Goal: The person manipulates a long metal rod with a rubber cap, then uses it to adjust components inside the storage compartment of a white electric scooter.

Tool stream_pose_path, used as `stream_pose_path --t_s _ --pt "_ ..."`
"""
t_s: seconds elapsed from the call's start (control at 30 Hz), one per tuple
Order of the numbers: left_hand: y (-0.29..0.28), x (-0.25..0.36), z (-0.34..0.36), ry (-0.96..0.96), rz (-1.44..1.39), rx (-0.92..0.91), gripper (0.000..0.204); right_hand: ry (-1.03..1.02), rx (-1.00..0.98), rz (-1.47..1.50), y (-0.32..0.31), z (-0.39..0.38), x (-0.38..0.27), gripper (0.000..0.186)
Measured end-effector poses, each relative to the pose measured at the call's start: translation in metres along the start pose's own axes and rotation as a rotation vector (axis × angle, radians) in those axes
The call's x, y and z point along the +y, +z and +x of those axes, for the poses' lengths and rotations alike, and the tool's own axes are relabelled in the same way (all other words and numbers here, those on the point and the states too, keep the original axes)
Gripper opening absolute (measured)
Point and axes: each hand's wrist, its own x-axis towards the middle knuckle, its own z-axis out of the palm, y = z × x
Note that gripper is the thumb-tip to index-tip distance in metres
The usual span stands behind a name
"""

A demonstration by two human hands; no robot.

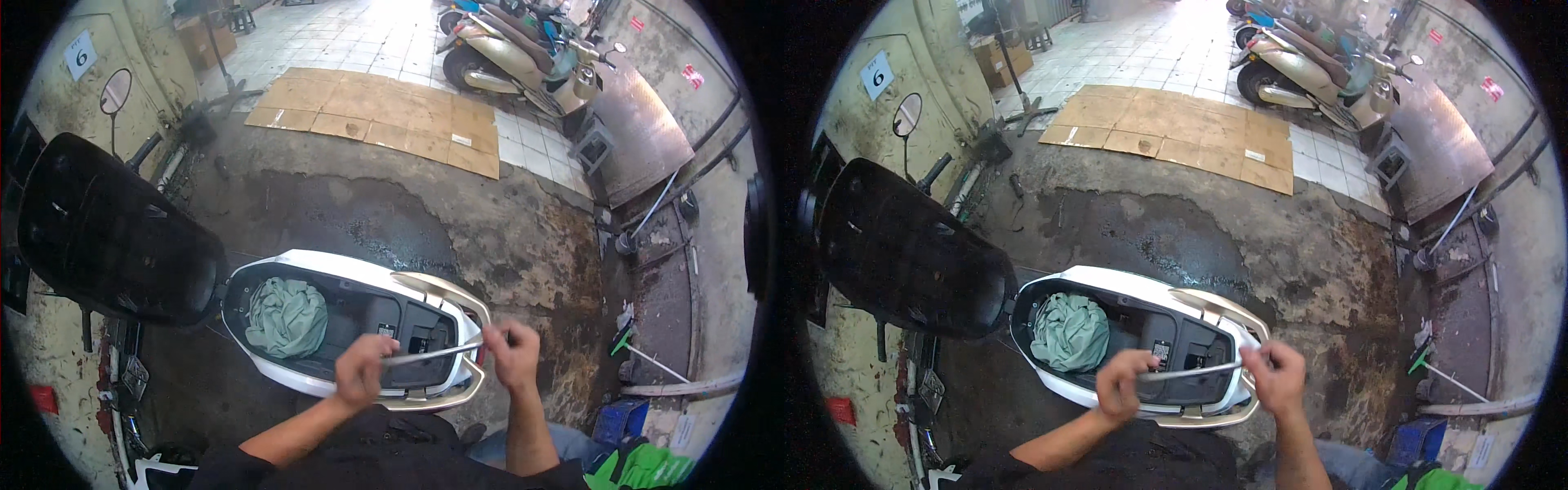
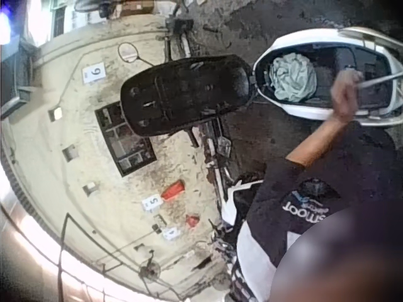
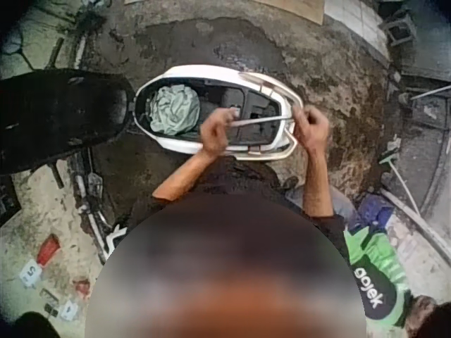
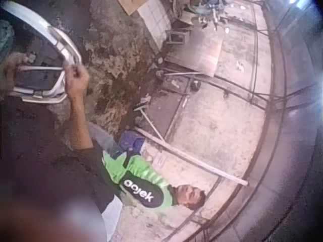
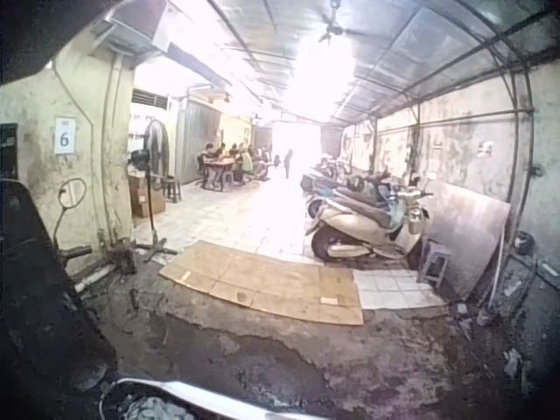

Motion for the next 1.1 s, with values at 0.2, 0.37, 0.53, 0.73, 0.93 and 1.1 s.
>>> stream_pose_path --t_s 0.2,0.37,0.53,0.73,0.93,1.1 --pt "0.039 0.003 0.095 -0.964 -0.327 -0.264 0.032 0.211 -0.694 -0.103 0.039 -0.068 -0.039 0.038" --pt "0.064 0.002 0.099 -0.482 0.21 -0.705 0.057 0.075 -0.94 0.037 0.052 -0.049 -0.009 0.071" --pt "0.069 0.037 0.078 0.051 0.525 -1.366 0.039 0.165 -0.481 -0.197 0.0 -0.014 0.048 0.061" --pt "0.056 0.029 0.054 0.655 0.398 -1.027 0.014 -0.245 -0.688 -0.136 0.065 -0.024 0.124 0.041" --pt "0.043 0.028 0.019 0.274 0.335 -0.146 0.026 -0.059 -0.252 -0.013 0.085 -0.019 0.089 0.021" --pt "0.041 -0.003 -0.003 -0.411 -0.527 -0.074 0.045 -0.041 -0.201 -0.085 0.067 -0.016 0.068 0.013"
